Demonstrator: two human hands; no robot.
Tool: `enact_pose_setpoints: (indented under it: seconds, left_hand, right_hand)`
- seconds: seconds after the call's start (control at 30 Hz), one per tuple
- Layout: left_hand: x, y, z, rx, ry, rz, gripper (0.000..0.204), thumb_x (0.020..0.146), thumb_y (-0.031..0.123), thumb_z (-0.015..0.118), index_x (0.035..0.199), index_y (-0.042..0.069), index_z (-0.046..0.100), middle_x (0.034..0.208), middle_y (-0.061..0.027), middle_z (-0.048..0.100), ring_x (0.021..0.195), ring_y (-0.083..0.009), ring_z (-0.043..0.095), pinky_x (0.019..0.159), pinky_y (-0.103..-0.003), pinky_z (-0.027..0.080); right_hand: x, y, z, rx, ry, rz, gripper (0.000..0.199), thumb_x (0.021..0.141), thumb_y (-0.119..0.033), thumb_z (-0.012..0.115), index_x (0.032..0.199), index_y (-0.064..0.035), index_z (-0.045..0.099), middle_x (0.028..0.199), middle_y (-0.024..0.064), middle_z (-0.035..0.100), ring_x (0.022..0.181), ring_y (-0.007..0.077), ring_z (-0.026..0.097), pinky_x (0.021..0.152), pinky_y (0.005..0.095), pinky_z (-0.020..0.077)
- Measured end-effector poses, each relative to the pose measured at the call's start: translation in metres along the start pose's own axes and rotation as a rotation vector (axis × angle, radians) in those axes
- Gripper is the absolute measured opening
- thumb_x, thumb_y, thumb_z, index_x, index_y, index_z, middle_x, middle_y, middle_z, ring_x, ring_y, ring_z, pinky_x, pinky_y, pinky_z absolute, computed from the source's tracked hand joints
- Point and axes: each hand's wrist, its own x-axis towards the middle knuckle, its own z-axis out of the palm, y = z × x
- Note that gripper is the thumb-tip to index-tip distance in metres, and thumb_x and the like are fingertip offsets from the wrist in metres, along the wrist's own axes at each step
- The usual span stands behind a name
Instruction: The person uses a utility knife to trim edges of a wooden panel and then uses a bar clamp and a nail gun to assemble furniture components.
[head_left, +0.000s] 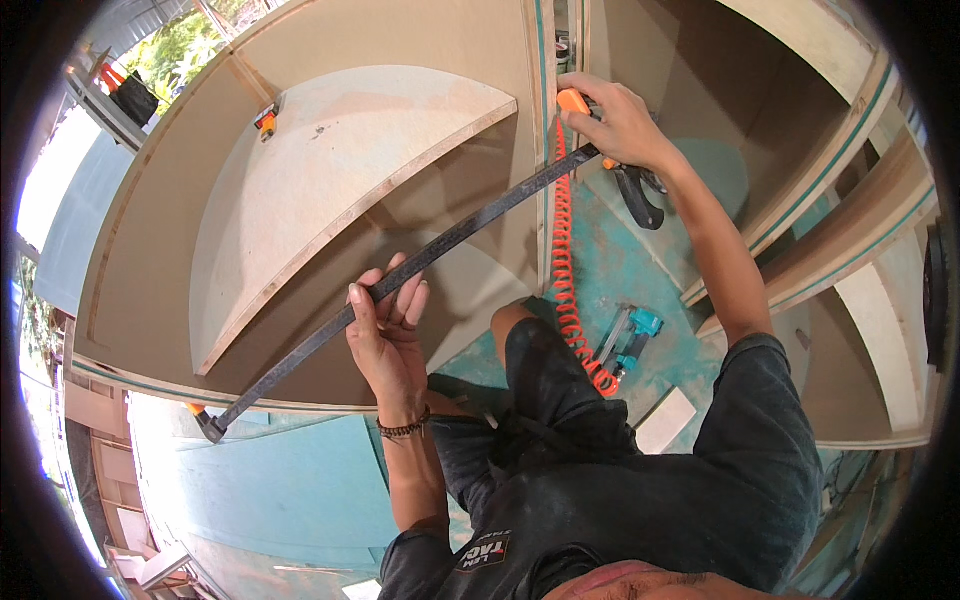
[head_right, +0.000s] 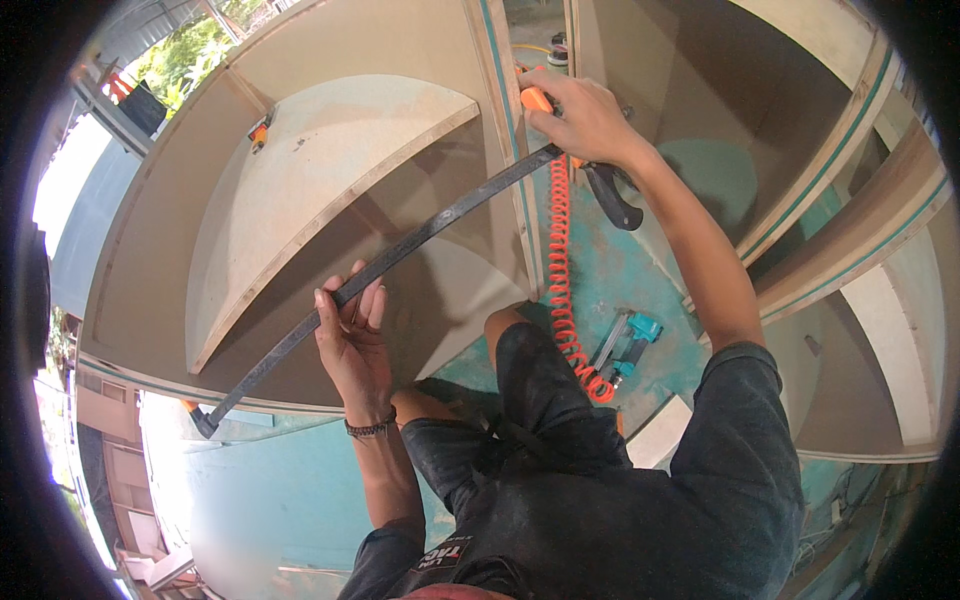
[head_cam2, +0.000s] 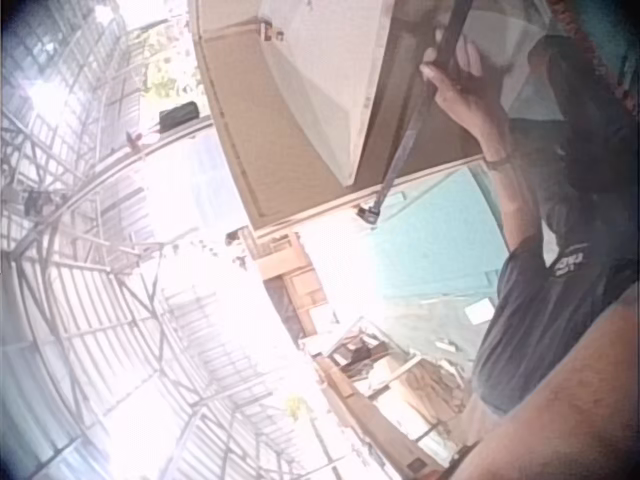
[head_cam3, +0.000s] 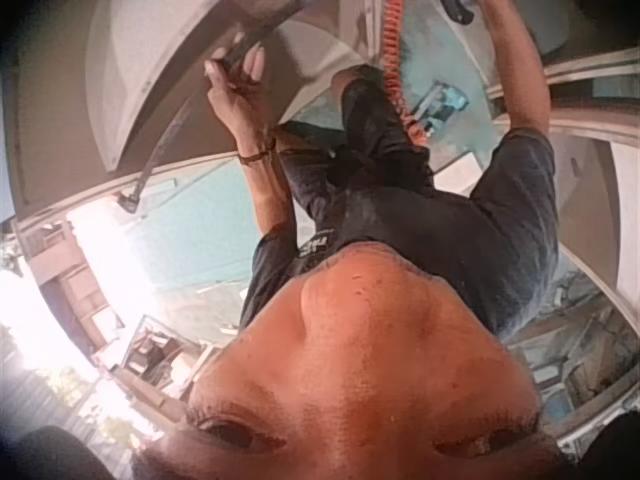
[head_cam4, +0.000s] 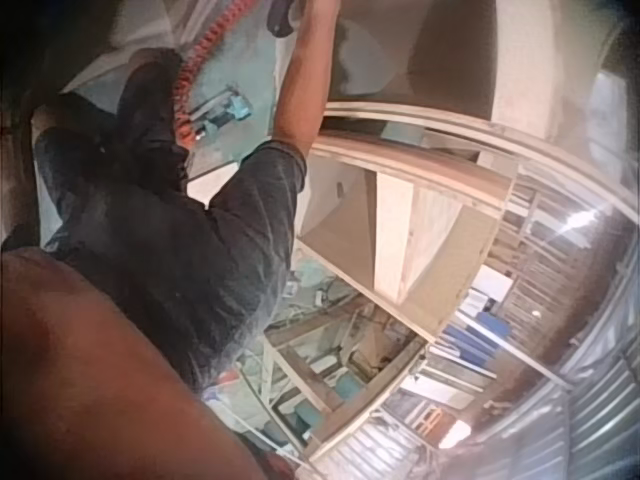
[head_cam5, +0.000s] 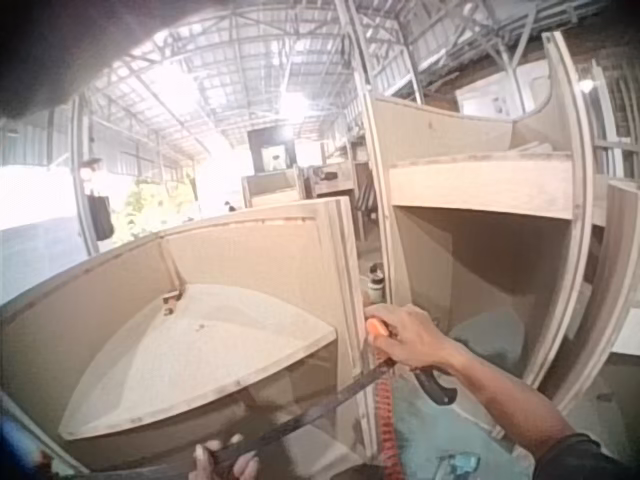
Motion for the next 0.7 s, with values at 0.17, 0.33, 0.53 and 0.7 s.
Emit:
enact_pose_setpoints:
  seconds: [0.17,0.33,0.53,0.7]
  left_hand:
    - [0.000,-0.004,0.003,0.004,0.003,0.018,0.038,0.105,0.034,0.046,0.117,0.001,0.058,0.123,-0.0284,0.063,0.104,-0.0315,0.070,0.088,-0.038,0.062]
    - [0.001,-0.008,0.005,0.011,0.028,0.040,0.036,0.106,0.034,0.046,0.116,0.001,0.057,0.123,-0.0274,0.063,0.101,-0.0299,0.071,0.089,-0.038,0.061]
    - [-0.012,-0.004,-0.006,0.080,0.100,0.011,0.040,0.104,0.040,0.048,0.113,0.002,0.057,0.120,-0.0244,0.066,0.100,-0.0274,0.071,0.091,-0.040,0.059]
    - [-0.012,-0.005,-0.004,-0.104,0.071,-0.035,0.037,0.103,0.041,0.051,0.110,0.005,0.056,0.120,-0.0236,0.066,0.100,-0.0260,0.070,0.090,-0.039,0.059]
  right_hand:
    - [-0.001,-0.001,-0.008,0.049,-0.118,0.106,0.042,0.087,-0.023,0.063,0.124,-0.0034,0.059,0.118,0.0170,0.066,0.109,0.0366,0.062,0.096,0.0414,0.0469]
    - [0.002,0.003,-0.008,0.098,-0.113,0.044,0.043,0.086,-0.018,0.066,0.125,-0.0012,0.060,0.117,0.0157,0.068,0.108,0.0300,0.065,0.095,0.0379,0.0480]
    - [0.005,-0.001,0.008,0.177,-0.045,0.257,0.042,0.087,-0.022,0.071,0.123,-0.0011,0.065,0.113,0.0127,0.071,0.105,0.0178,0.066,0.092,0.0334,0.0502]
    - [-0.003,0.029,0.009,0.250,-0.050,0.262,0.038,0.093,-0.019,0.070,0.124,0.0020,0.063,0.110,0.0069,0.067,0.101,0.0133,0.061,0.090,0.0289,0.0488]
